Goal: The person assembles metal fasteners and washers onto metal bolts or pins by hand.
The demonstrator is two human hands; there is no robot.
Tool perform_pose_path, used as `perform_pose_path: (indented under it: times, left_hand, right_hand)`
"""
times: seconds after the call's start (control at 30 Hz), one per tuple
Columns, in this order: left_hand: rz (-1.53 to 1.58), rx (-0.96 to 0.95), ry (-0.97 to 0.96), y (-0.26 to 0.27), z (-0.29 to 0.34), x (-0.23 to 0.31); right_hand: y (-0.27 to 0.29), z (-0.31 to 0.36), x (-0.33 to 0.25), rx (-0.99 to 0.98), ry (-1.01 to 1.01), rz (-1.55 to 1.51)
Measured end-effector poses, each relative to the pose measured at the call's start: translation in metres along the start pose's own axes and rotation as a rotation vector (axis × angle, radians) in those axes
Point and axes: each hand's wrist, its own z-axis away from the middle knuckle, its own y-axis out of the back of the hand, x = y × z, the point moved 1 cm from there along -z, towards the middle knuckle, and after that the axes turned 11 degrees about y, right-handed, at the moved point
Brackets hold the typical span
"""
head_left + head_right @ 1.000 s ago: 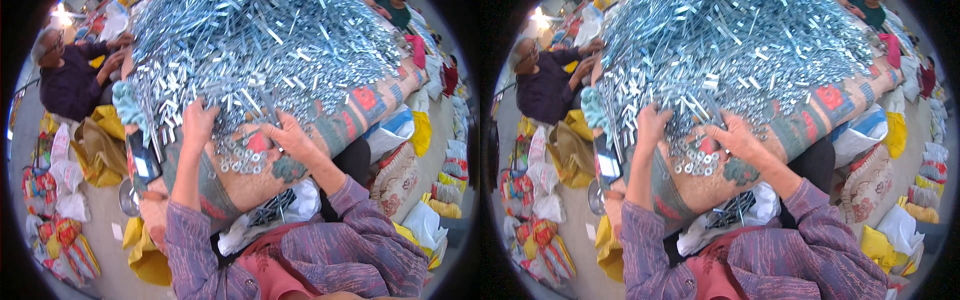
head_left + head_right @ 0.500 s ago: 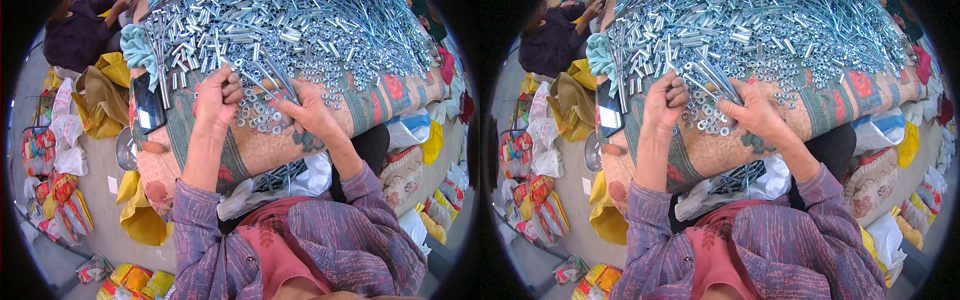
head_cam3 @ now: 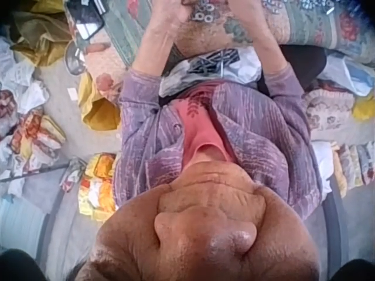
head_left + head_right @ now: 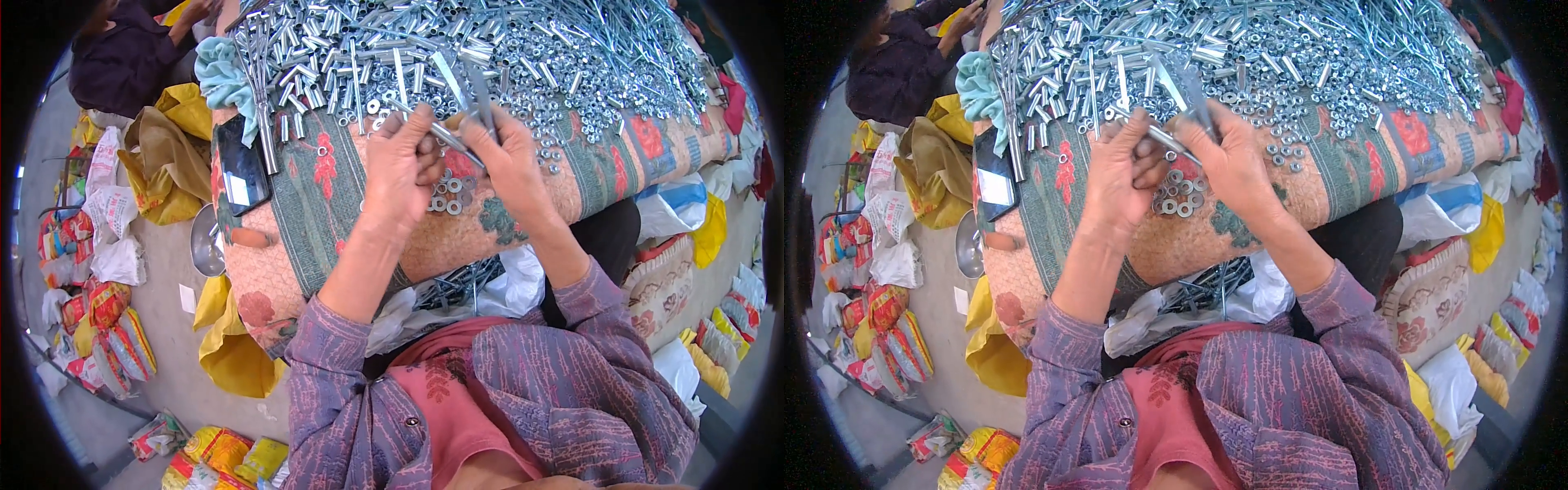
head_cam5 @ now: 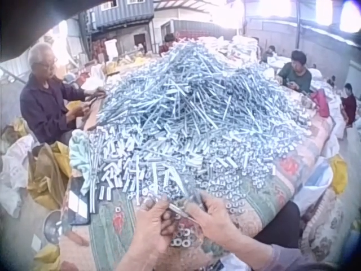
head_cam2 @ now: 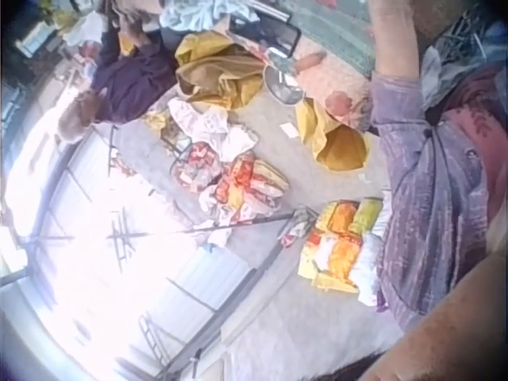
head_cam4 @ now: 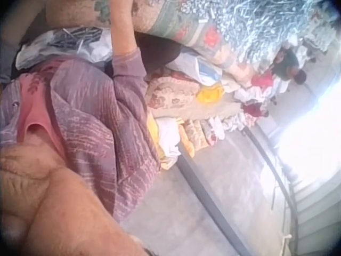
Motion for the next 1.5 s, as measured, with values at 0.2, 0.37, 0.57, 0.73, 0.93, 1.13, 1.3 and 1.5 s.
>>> perform_pose_path:
  times: [0.2,0.37,0.57,0.73,0.93,1.13,1.3,1.5]
  left_hand:
    - [-0.036,0.046,0.053,-0.014,0.000,-0.013]
    - [-0.403,0.226,-0.221,-0.002,-0.036,0.028]
    - [-1.535,0.595,-0.797,0.001,-0.060,0.035]
    - [-1.262,0.276,-0.553,0.000,-0.024,0.044]
    - [-1.059,0.149,-0.511,0.022,-0.016,0.045]
    - [-1.119,0.096,-0.442,0.029,-0.003,0.057]
    - [-1.102,-0.038,-0.342,0.033,0.004,0.058]
    - [-0.663,-0.098,-0.062,0.018,0.009,0.045]
  right_hand:
    - [0.003,-0.008,-0.002,0.310,0.165,0.022]
    - [0.007,-0.005,-0.012,0.141,0.032,-0.125]
    - [0.023,-0.003,-0.010,0.035,-0.035,-0.163]
    - [0.037,0.000,-0.015,-0.070,-0.122,-0.157]
    - [0.032,-0.001,-0.027,-0.222,-0.054,0.107]
    - [0.039,-0.003,-0.032,-0.312,-0.128,0.075]
    - [0.039,-0.004,-0.034,-0.418,-0.165,0.066]
    - [0.035,-0.008,-0.027,-0.309,-0.244,-0.065]
